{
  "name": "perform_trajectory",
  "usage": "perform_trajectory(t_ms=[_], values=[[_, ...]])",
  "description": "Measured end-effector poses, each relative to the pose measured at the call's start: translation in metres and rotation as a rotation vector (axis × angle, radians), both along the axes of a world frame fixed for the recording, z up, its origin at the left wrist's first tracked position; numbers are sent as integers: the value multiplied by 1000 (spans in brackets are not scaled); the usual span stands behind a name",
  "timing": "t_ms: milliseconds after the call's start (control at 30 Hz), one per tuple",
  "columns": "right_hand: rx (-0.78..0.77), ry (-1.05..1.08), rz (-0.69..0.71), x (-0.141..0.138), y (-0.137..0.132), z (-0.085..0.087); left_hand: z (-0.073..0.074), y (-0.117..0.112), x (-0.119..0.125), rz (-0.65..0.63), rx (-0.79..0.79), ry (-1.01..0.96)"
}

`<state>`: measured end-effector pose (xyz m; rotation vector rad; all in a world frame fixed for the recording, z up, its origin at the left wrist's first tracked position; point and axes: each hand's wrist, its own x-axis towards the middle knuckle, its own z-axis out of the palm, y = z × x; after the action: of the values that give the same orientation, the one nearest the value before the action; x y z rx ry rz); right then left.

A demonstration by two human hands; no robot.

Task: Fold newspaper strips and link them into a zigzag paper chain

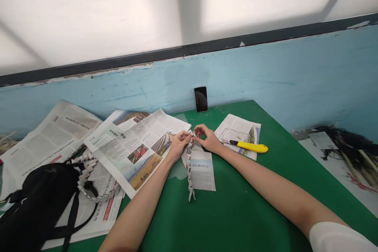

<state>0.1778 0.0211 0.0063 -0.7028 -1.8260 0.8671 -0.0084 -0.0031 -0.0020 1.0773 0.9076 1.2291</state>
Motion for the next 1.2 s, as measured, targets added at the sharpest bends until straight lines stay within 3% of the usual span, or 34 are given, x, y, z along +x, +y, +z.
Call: perform_trajectory(t_ms=[133, 333, 933, 1200], values=[[111, -13, 62, 1, -3, 5, 3, 1, 0, -10, -19, -21], [203, -29, 37, 1, -3, 6, 7, 0, 1, -13, -22, -30], [195, 1, 33, -1, -1, 2, 6, -1, 1, -11, 14, 13], [115, -51, 3, 0, -5, 2, 9, -2, 3, 112, 13, -66]])
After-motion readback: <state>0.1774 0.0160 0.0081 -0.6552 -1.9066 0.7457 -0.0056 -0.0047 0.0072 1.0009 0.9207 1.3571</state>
